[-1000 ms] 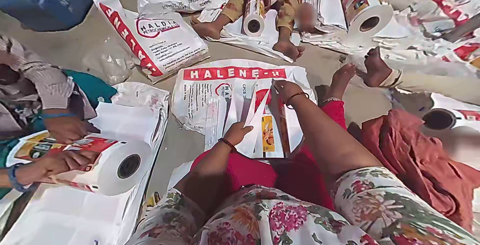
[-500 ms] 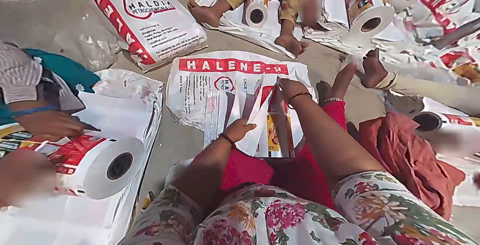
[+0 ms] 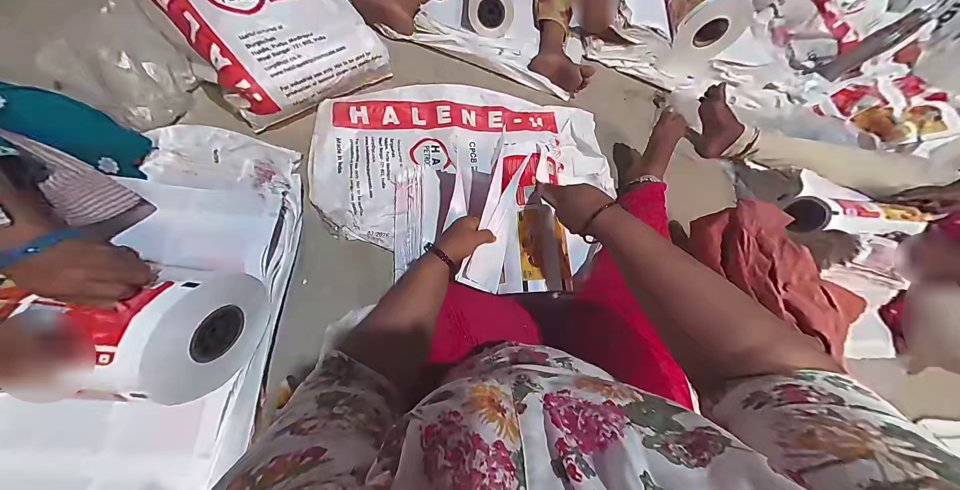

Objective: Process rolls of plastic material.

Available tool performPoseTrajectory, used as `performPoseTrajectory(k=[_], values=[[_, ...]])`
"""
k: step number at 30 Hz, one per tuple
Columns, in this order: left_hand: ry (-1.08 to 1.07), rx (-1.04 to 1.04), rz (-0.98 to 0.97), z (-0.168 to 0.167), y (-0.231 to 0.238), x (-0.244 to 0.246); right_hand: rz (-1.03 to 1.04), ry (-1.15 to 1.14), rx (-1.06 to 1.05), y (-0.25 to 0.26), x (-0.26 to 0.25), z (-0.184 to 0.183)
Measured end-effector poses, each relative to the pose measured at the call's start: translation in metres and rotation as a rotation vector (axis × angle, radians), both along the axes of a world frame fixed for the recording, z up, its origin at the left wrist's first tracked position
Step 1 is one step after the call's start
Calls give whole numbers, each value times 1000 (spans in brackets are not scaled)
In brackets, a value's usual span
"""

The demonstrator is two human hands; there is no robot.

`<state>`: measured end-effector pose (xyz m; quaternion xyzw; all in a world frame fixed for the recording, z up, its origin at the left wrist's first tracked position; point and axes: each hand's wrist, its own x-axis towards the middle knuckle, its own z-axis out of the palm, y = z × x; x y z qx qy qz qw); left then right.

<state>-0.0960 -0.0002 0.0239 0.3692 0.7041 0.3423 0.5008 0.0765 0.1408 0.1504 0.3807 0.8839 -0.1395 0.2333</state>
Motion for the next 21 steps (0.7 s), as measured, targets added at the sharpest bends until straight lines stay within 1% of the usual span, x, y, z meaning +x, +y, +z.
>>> performPoseTrajectory(k=[4, 7, 8, 10, 12, 15, 17, 18, 20, 21], values=[[-30, -3, 31, 2, -5, -1, 23, -76, -33, -42, 26, 2], [-20, 15, 53, 0, -10, 5, 82, -92, -129, -88, 68, 3], [3, 24, 56, -2, -11, 7, 92, -88, -189, -103, 83, 6], [122, 48, 53, -6, -12, 6, 97, -67, -307, -121, 111, 15], [291, 65, 31, 1, -15, 12, 4, -36, -411, -130, 137, 22], [498, 75, 1, 29, -21, 31, -257, 222, -445, -128, 162, 30], [609, 86, -35, 46, -19, 50, -446, 419, -472, -120, 170, 27], [677, 79, -105, 53, -19, 62, -526, 516, -489, -116, 174, 20], [828, 62, -275, 56, -17, 82, -638, 699, -526, -107, 180, -1], [855, 33, -327, 55, -17, 90, -689, 784, -552, -104, 182, -13]])
